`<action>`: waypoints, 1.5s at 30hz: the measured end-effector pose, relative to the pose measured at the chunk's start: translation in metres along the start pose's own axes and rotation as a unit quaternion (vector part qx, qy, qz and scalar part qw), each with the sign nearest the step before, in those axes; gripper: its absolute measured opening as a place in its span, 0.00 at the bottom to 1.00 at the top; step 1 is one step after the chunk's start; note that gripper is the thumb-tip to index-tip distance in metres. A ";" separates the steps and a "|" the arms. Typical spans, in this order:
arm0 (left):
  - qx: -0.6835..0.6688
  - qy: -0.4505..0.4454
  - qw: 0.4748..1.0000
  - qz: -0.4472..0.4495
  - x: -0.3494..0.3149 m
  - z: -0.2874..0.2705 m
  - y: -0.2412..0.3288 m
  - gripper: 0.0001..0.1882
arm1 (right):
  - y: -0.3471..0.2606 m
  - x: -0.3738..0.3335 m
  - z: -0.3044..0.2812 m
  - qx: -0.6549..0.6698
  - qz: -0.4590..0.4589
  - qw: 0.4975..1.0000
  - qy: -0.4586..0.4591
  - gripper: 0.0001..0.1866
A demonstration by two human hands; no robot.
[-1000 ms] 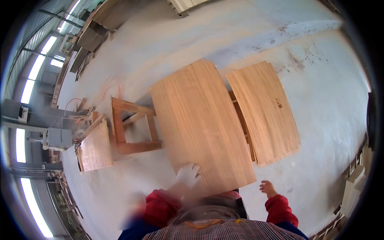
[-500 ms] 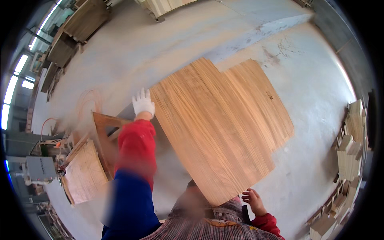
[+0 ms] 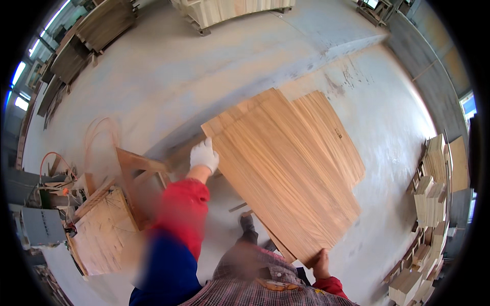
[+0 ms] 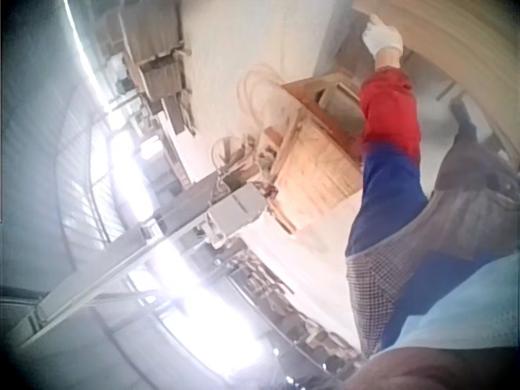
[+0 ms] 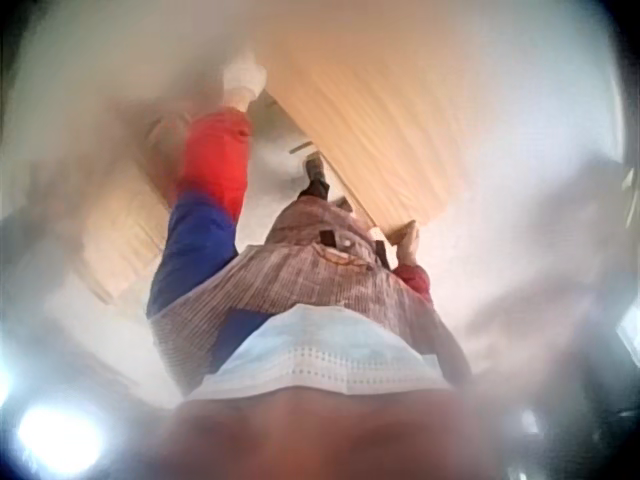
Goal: The person places a wood board onto a machine, aligns it, and kemudian uses a tape measure to check the dimensions of the board.
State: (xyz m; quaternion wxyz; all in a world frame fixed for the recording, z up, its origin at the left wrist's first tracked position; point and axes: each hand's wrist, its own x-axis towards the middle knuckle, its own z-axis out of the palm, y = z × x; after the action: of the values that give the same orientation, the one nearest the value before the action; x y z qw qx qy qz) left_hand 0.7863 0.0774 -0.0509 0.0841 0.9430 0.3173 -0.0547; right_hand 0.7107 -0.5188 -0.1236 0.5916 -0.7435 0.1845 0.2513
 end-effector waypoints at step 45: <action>-0.817 0.493 0.103 -0.282 -0.746 0.067 -0.474 0.27 | -0.071 -0.261 0.381 -0.266 -0.225 0.754 -0.557 0.38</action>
State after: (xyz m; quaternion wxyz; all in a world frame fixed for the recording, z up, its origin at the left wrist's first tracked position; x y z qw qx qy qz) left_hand -0.0967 -0.0037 -0.0584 0.6070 -0.0341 0.3848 0.6945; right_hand 0.4815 -0.1377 0.0206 0.4076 -0.6191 -0.4248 0.5197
